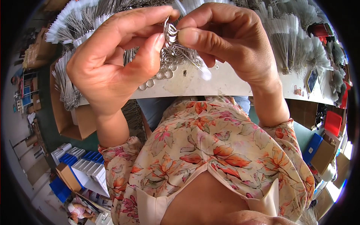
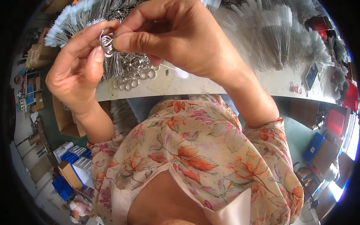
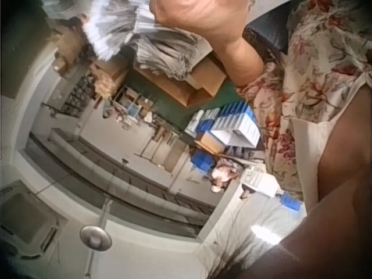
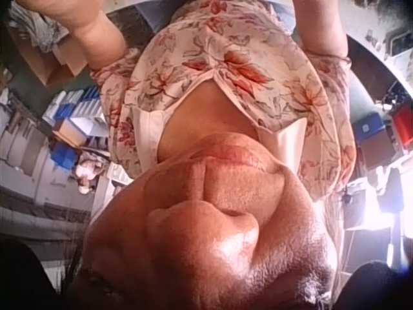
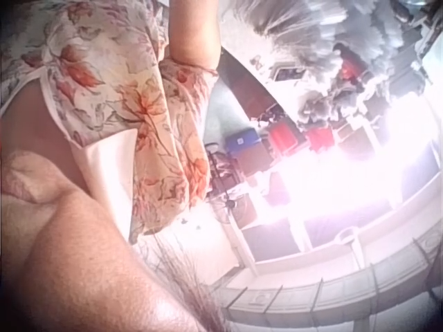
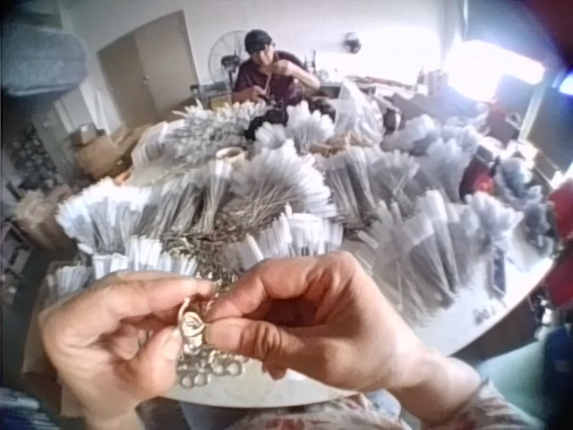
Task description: Assembling small white brushes by attaching metal rings.
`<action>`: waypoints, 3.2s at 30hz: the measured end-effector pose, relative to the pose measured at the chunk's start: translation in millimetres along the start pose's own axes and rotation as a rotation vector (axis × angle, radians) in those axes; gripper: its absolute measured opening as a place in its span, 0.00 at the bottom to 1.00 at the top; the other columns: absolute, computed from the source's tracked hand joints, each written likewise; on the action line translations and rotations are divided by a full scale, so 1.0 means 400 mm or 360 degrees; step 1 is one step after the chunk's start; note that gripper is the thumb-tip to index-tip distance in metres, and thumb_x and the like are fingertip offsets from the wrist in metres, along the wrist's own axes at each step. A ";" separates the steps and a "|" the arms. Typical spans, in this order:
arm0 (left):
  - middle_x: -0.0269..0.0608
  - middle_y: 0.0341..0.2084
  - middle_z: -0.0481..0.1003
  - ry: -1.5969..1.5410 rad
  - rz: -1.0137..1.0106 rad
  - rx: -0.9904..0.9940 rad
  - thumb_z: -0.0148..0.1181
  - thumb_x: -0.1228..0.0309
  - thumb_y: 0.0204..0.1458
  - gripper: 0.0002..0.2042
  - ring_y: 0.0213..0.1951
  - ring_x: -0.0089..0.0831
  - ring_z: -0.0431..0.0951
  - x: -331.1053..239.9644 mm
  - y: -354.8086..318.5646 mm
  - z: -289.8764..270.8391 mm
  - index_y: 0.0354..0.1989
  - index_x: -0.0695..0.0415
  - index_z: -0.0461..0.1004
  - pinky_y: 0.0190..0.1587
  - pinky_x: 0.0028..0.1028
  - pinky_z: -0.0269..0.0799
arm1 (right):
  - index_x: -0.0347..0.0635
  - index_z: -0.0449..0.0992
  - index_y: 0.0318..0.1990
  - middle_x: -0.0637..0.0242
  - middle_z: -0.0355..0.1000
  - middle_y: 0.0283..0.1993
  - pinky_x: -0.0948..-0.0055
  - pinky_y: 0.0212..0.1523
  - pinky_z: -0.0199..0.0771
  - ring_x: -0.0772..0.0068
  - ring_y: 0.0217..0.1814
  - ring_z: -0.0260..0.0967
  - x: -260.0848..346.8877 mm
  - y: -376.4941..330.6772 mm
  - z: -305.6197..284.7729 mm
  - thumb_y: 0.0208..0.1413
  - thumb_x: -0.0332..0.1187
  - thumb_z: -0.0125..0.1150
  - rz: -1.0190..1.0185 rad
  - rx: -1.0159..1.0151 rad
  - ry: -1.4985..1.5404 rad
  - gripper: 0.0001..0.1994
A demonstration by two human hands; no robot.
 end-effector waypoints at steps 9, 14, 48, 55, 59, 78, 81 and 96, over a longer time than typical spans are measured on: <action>0.44 0.37 0.72 0.0234 -0.0251 0.0494 0.48 0.81 0.51 0.11 0.31 0.22 0.71 -0.012 0.045 -0.035 0.42 0.69 0.71 0.34 0.18 0.67 | 0.34 0.74 0.37 0.72 0.68 0.24 0.87 0.17 0.55 0.87 0.19 0.57 -0.033 -0.001 0.010 0.54 0.29 0.57 -0.0410 -0.0174 -0.0212 0.08; 0.36 0.35 0.70 0.0187 -0.0416 0.0362 0.50 0.74 0.55 0.09 0.25 0.14 0.63 0.016 0.028 -0.031 0.40 0.67 0.70 0.28 0.14 0.60 | 0.35 0.73 0.38 0.72 0.67 0.23 0.86 0.17 0.56 0.87 0.19 0.58 -0.039 0.008 0.011 0.53 0.28 0.57 -0.0291 -0.0021 0.0071 0.07; 0.46 0.40 0.74 -0.1232 -0.0814 -0.0110 0.45 0.70 0.57 0.11 0.48 0.39 0.71 0.118 0.042 -0.021 0.39 0.64 0.73 0.54 0.33 0.60 | 0.34 0.73 0.34 0.70 0.71 0.26 0.85 0.26 0.67 0.85 0.25 0.67 -0.108 0.080 0.005 0.52 0.27 0.59 -0.0474 -0.0207 0.0107 0.06; 0.49 0.32 0.75 -0.0846 -0.0748 -0.0720 0.51 0.72 0.54 0.09 0.34 0.36 0.77 0.092 0.055 -0.069 0.32 0.66 0.74 0.41 0.33 0.74 | 0.36 0.75 0.37 0.65 0.73 0.38 0.76 0.44 0.69 0.76 0.42 0.70 -0.173 0.112 0.003 0.47 0.30 0.64 -0.0506 -0.0448 -0.0281 0.11; 0.47 0.30 0.75 -0.0605 -0.0638 -0.0857 0.50 0.74 0.54 0.08 0.33 0.36 0.77 0.056 0.039 -0.178 0.34 0.67 0.73 0.41 0.34 0.74 | 0.33 0.74 0.35 0.66 0.74 0.36 0.79 0.45 0.66 0.77 0.40 0.69 -0.210 0.068 -0.018 0.50 0.28 0.59 -0.0319 -0.0347 -0.0427 0.07; 0.37 0.25 0.71 0.0618 -0.1128 -0.1476 0.47 0.67 0.58 0.09 0.26 0.23 0.71 -0.082 -0.650 -0.500 0.30 0.60 0.67 0.31 0.22 0.69 | 0.35 0.75 0.35 0.67 0.73 0.30 0.81 0.32 0.67 0.81 0.28 0.66 -0.436 -0.002 0.214 0.47 0.23 0.59 0.0420 0.0829 -0.0811 0.06; 0.38 0.32 0.75 0.0726 -0.1760 -0.1089 0.46 0.69 0.56 0.09 0.37 0.29 0.75 0.029 -0.786 -0.443 0.37 0.59 0.72 0.41 0.31 0.68 | 0.35 0.75 0.35 0.67 0.73 0.29 0.81 0.31 0.67 0.82 0.28 0.67 -0.455 -0.002 0.225 0.48 0.23 0.59 0.0472 0.0853 -0.0795 0.06; 0.51 0.32 0.76 0.1376 -0.2404 0.1163 0.57 0.75 0.42 0.10 0.40 0.44 0.76 0.399 -1.409 -0.178 0.35 0.59 0.77 0.37 0.41 0.72 | 0.35 0.75 0.35 0.69 0.71 0.25 0.83 0.26 0.65 0.84 0.25 0.66 -0.452 -0.002 0.262 0.50 0.25 0.57 0.0785 0.0596 -0.1071 0.06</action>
Point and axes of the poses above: each hand's wrist, its own y-axis towards the middle knuckle, its own z-axis out of the palm, x = y × z, the point moved 2 cm from there along y, towards the middle knuckle
